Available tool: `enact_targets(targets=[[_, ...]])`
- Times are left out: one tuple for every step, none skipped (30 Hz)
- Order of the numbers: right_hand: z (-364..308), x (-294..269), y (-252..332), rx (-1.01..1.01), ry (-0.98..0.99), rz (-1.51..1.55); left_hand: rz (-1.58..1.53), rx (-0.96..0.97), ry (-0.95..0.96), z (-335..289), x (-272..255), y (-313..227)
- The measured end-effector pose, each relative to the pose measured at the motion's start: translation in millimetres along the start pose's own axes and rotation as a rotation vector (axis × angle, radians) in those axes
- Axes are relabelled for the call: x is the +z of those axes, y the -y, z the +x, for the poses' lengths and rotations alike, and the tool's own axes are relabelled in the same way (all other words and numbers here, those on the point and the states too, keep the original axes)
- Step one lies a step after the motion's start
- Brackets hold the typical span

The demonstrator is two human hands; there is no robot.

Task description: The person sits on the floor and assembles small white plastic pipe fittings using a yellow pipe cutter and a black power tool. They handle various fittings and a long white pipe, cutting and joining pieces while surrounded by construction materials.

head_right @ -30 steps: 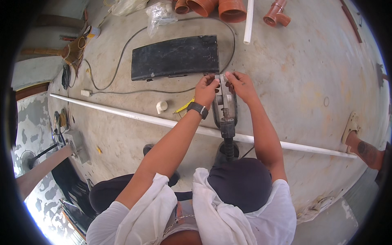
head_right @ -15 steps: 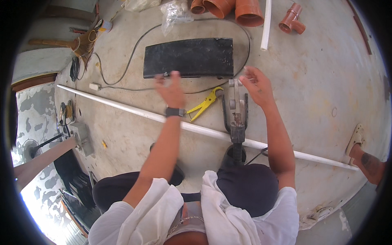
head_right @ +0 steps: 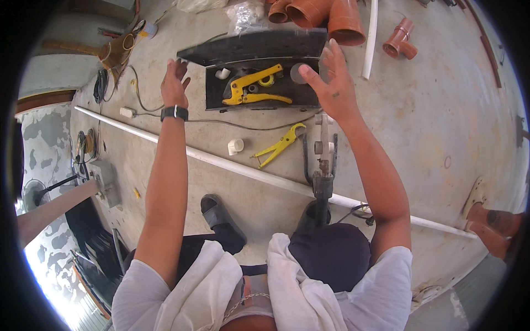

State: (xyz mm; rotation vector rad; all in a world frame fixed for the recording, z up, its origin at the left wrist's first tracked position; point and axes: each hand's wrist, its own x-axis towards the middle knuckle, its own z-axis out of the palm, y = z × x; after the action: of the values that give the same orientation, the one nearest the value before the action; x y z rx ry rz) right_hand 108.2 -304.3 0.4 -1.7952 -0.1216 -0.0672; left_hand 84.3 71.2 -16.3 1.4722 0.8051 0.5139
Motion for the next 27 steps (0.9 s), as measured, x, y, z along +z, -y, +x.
enact_targets(targets=[[2,3,-1,-0.008,0.022,-0.037,-0.037,-0.026,0.009,7,1,-2],[4,3,-3,-0.003,0.077,-0.114,0.092,0.015,0.038,11,-3,6],[5,4,-5,-0.002,0.133,-0.188,0.223,0.06,0.063,15,-10,23],[7,7,-6,0.002,0.192,-0.26,0.358,0.1,0.085,19,-18,39],[8,8,-6,0.068,0.269,-0.244,0.468,0.123,0.101,12,-20,51],[10,9,-6,0.138,0.348,-0.227,0.581,0.143,0.116,-1,-22,63],[12,9,-4,0.206,0.423,-0.212,0.631,0.213,0.147,-15,-23,72],[16,13,2,0.155,0.515,-0.293,0.682,0.284,0.174,-26,-21,78],[20,20,9,0.105,0.612,-0.374,0.666,0.296,0.236,-34,-17,82],[23,29,13,0.055,0.709,-0.454,0.649,0.308,0.299,-40,-12,86],[26,38,7,-0.069,0.698,-0.552,0.628,0.317,0.365,-47,-6,91],[33,49,-4,-0.202,0.681,-0.648,0.691,0.446,0.358,-49,2,95],[39,62,-14,-0.337,0.662,-0.742,0.753,0.575,0.35,-48,12,97],[46,75,-22,-0.397,0.664,-0.757,0.813,0.704,0.34,-46,25,102],[52,91,-25,-0.459,0.664,-0.766,0.85,0.655,0.353,-45,34,104],[54,105,-29,-0.521,0.664,-0.775,0.886,0.607,0.365,-45,44,105],[53,118,-32,-0.51,0.706,-0.858,0.922,0.556,0.38,-43,52,107],[52,129,-32,-0.499,0.743,-0.939,0.905,0.463,0.399,-40,58,106],[52,137,-31,-0.487,0.779,-1.02,0.886,0.371,0.418,-37,63,104],[49,143,-30,-0.445,0.799,-1.051,0.87,0.273,0.44,-34,66,102],[44,147,-28,-0.403,0.819,-1.083,0.89,0.203,0.401,-31,68,99],[41,150,-28,-0.36,0.838,-1.114,0.921,0.187,0.387,-25,69,96],[44,149,-33,-0.298,0.79,-1.032,0.949,0.171,0.381,-23,72,89],[51,147,-39,-0.239,0.741,-0.952,0.976,0.154,0.374,-20,75,85],[55,146,-47,-0.179,0.691,-0.871,0.958,0.113,0.363,-16,80,80],[57,145,-52,-0.203,0.674,-0.89,0.964,0.106,0.345,-17,84,77],[57,147,-57,-0.225,0.656,-0.909,0.969,0.099,0.328,-18,89,74]])
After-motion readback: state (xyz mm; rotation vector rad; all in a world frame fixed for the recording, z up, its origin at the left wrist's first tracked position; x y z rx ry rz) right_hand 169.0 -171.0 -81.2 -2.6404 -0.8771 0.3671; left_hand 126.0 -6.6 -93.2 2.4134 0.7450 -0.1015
